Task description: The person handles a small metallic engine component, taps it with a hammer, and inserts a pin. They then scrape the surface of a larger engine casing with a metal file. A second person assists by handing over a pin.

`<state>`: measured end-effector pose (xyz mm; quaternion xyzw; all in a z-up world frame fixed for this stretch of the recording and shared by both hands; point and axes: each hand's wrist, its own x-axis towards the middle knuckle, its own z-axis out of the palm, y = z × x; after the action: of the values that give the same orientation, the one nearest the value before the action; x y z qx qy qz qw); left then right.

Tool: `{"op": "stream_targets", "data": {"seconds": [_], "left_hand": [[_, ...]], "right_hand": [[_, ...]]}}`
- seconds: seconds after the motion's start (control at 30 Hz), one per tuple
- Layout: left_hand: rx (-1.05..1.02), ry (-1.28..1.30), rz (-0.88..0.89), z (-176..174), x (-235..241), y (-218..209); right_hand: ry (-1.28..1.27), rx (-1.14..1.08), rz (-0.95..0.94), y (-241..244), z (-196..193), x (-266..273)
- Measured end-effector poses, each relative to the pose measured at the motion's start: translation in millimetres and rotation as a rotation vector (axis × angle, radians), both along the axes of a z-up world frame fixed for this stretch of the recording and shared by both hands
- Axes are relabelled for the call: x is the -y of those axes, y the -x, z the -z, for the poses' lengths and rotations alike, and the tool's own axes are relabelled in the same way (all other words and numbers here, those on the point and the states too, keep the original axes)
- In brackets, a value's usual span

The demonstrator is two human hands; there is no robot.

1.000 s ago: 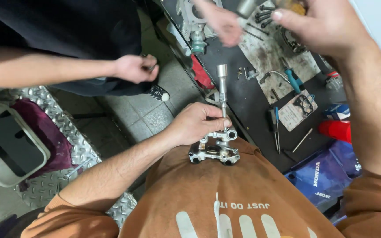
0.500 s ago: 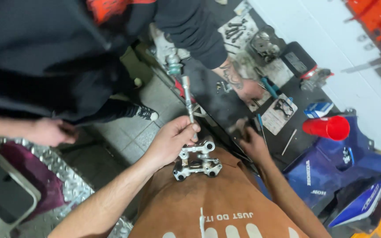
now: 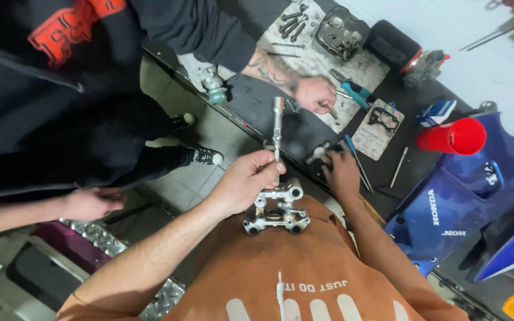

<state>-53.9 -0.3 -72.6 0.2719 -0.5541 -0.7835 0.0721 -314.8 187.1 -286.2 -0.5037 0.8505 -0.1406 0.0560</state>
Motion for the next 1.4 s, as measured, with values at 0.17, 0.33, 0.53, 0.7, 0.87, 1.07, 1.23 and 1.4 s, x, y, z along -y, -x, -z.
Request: {"op": "stream_targets", "data": {"seconds": [0.17,0.33,0.53,0.7,0.87,1.07,1.23,1.4], "left_hand": [[0.047,0.090,0.039,-10.2,0.8,1.8],[0.086,0.201,0.111,-19.2,1.9,9.0],[0.045,0.069,-0.003,-17.5,7.2,-20.4],[0.016,0.002,-0.118,-5.8,12.0,-57.1],[-0.095,-0.112,-0.218,-0.9,17.6,-77.9],[-0.231,-0.253,-0.422,18.5,2.5,-87.6],[-0.408,-0.285,-0.613,48.8,-23.3,-82.3],[-0.379,-0.342,-0.685,32.7,-38.3,-62.6]], "right_hand": [[0.270,1.241,0.035,-28.7,-101.3,54.7],[0.138,1.875,-0.013,-67.5,-216.2,120.7],[0.785,1.934,-0.129,-4.8,-174.3,110.0],[-0.206,0.267,-0.197,26.9,-66.0,65.0],[-0.174,0.205,-0.297,7.1,-38.0,79.4],[-0.081,0.006,-0.354,16.5,-12.2,95.6],[-0.036,0.066,-0.389,11.7,-39.7,98.6],[-0.036,0.462,-0.560,-0.3,-35.7,108.4]]}}
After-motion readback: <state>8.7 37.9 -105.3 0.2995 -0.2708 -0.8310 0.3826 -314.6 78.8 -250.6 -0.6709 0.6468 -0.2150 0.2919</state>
